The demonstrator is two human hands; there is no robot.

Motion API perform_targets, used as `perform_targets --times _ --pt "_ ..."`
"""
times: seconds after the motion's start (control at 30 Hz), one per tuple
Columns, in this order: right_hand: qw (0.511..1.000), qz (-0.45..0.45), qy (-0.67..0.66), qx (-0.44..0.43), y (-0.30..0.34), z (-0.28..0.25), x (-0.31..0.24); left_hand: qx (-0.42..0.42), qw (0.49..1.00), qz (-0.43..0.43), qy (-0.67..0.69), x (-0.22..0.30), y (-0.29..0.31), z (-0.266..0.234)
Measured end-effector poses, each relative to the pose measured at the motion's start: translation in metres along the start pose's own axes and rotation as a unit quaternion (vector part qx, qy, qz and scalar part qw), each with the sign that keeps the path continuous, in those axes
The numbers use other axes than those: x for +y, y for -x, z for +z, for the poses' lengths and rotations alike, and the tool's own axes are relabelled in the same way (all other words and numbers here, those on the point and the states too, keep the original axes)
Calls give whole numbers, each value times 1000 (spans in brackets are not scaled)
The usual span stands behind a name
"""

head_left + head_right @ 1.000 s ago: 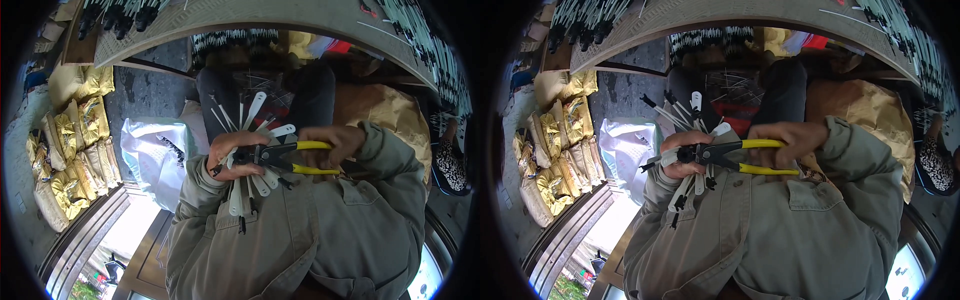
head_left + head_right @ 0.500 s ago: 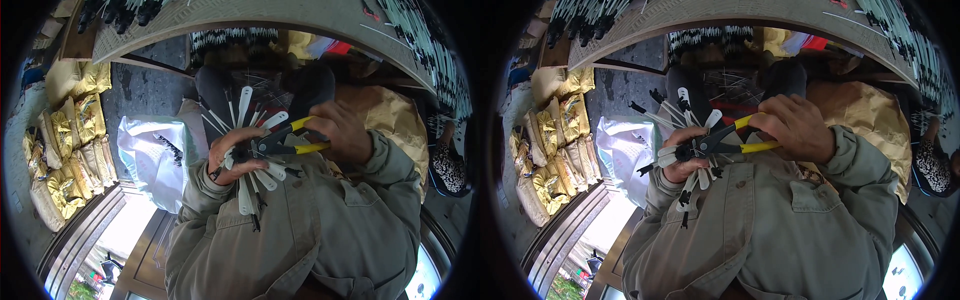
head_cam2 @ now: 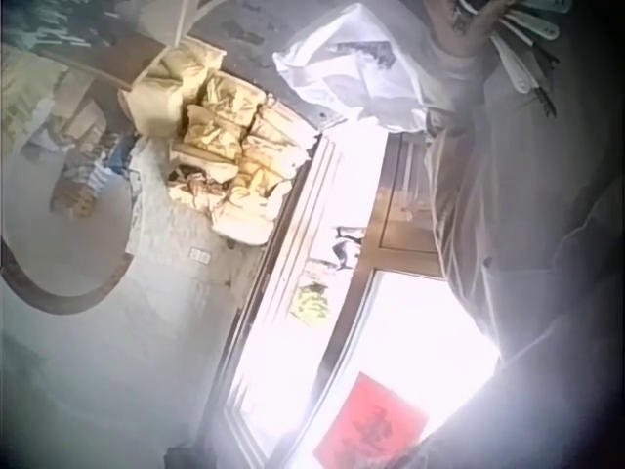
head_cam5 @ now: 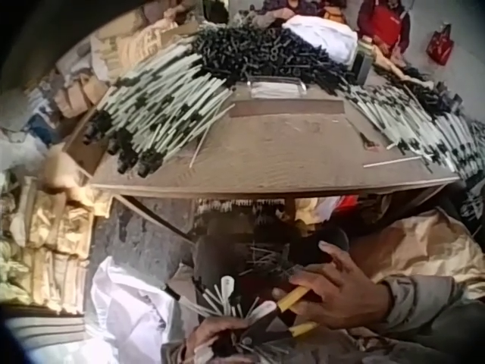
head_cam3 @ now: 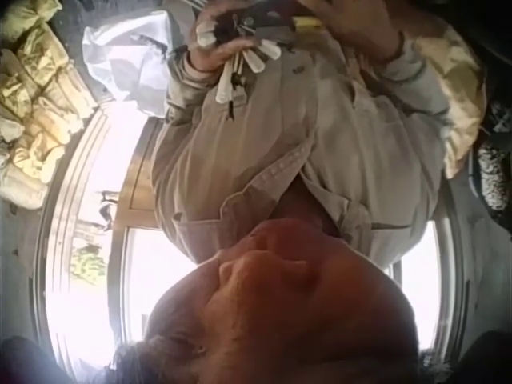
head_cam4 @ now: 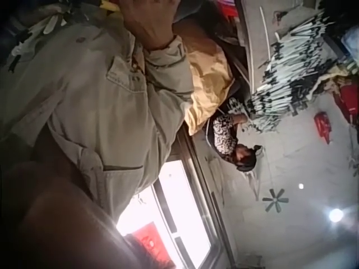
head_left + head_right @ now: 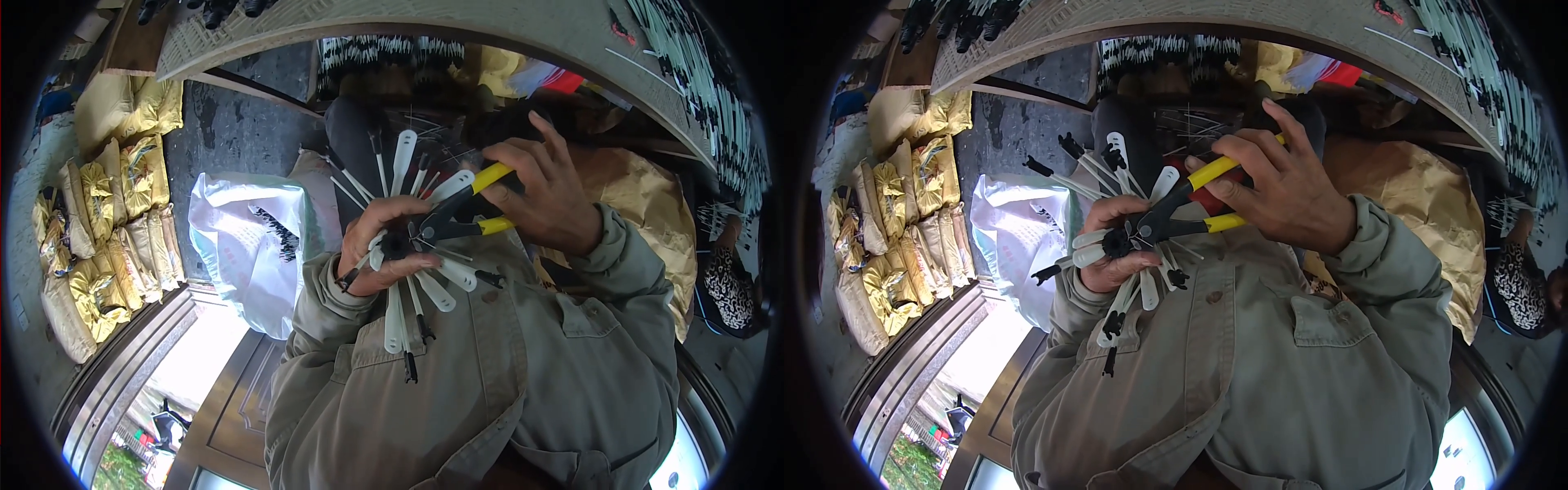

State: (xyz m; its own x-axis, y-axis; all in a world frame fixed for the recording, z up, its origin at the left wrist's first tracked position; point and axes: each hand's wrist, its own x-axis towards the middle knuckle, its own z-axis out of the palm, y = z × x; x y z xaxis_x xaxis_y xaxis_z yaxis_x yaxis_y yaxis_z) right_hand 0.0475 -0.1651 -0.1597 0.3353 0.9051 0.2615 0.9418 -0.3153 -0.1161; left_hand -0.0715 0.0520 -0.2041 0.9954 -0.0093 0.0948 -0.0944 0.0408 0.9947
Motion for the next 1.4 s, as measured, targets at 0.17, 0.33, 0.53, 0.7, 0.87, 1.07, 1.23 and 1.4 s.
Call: perform_targets --times 0.17,0.33,0.53,0.7,0.87,1.07,1.23,1.4 --pt "998 19 -46 -33 5 5 -5 7 1000 -4 8 0 1 -2" --pt "999 -9 -47 -17 1 4 -3 -30 999 -32 -16 6 -1 -4" --pt "998 3 -52 -34 4 5 -7 14 1000 -11 -21 6 -1 -1" --pt "989 36 -135 44 21 50 -20 28 998 16 -47 5 0 2" --pt "983 43 -169 59 20 35 -18 25 996 50 -62 4 -1 -1" --pt "565 164 -714 -380 20 0 9 -47 997 9 -65 10 -3 -8" --pt "449 114 -799 -383 36 41 0 -63 997 35 -30 5 -3 -15" --pt "442 67 -834 -322 36 55 -21 -92 992 82 0 -3 4 -18"
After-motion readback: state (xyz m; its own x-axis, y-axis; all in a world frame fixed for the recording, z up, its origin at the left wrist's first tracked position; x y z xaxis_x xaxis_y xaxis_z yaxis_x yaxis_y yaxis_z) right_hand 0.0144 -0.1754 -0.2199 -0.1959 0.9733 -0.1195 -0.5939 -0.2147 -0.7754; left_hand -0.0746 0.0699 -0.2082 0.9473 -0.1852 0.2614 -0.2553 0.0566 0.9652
